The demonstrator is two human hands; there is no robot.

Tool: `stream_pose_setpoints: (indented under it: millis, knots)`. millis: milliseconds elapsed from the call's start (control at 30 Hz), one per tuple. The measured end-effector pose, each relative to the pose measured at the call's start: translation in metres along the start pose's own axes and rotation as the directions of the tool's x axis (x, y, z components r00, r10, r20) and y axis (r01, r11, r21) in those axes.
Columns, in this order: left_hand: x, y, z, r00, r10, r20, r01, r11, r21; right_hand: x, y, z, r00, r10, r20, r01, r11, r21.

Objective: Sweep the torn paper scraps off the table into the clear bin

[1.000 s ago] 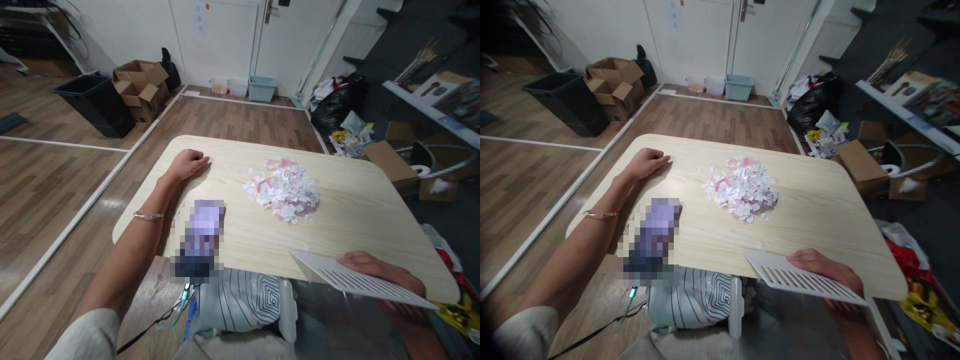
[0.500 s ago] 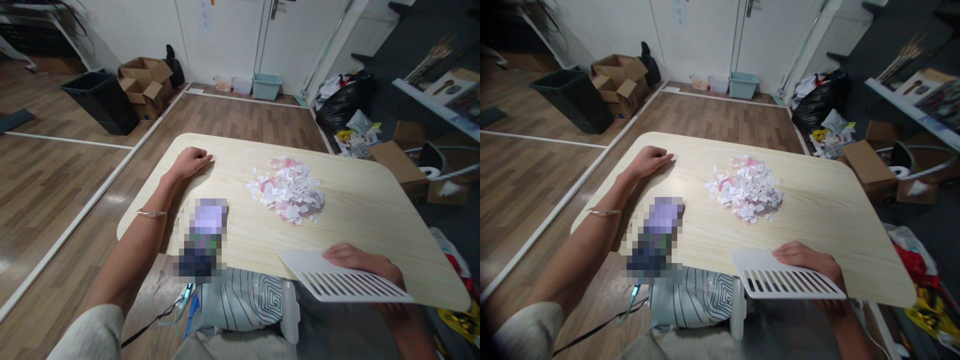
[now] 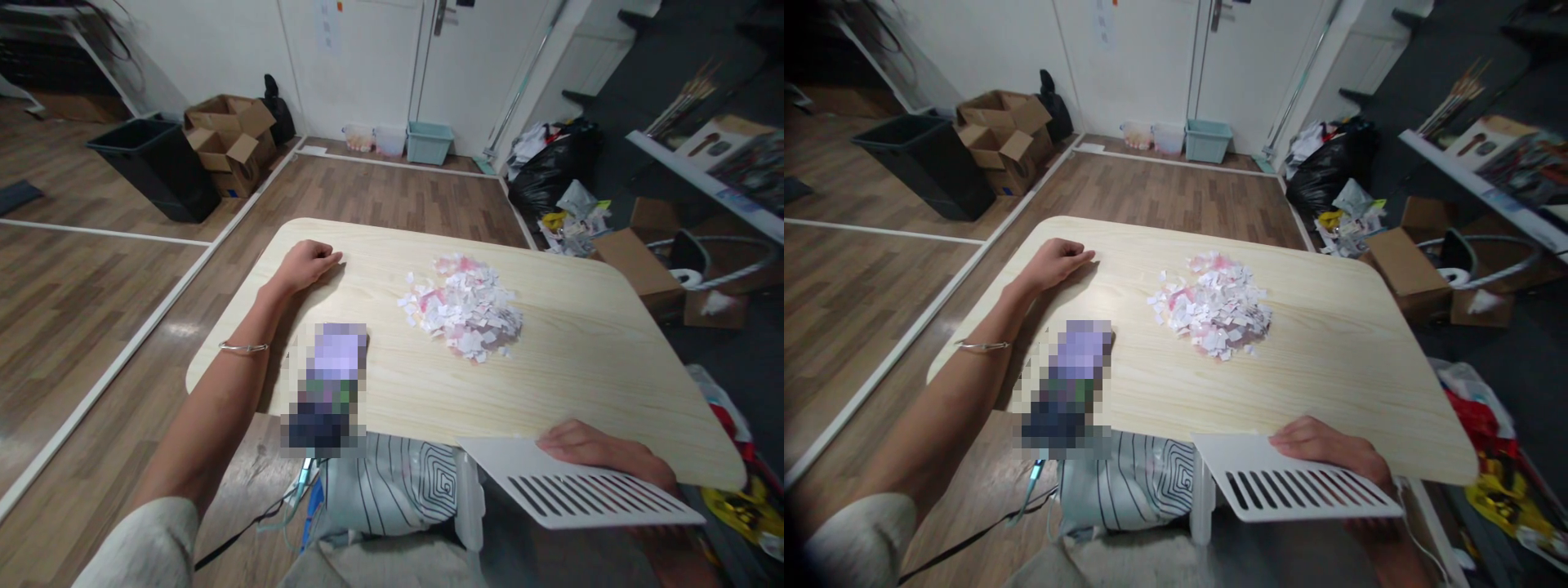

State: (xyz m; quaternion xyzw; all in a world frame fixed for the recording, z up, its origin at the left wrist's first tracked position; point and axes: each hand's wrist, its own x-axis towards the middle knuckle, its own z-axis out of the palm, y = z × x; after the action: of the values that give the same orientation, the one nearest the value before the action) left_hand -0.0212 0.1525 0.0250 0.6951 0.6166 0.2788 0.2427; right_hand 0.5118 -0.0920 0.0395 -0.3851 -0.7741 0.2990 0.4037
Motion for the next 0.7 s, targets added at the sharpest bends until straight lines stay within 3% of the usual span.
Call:
stream_pose_setpoints:
  millis: [100,233,367,700]
  knots:
    - [-0.001,0.0,0.0,1.0,-0.005,-0.001,0.005,1.0,-0.007,-0.003,-0.002,0.0,0.997,0.022,-0.072,-0.022,1.0,0.004]
    - [-0.001,0.002,0.0,0.999,-0.035,0.005,0.035,0.999,-0.007,-0.009,0.002,-0.007,0.972,0.047,-0.229,-0.076,0.99,-0.122]
    - [-0.001,0.004,-0.001,0.999,-0.043,0.013,0.043,0.999,-0.001,-0.011,0.003,-0.011,0.977,0.085,-0.198,-0.127,0.969,-0.211]
    - [-0.001,0.005,-0.001,0.999,-0.044,0.006,0.044,0.999,0.026,-0.013,-0.015,-0.005,0.991,-0.026,-0.13,0.006,0.987,-0.159]
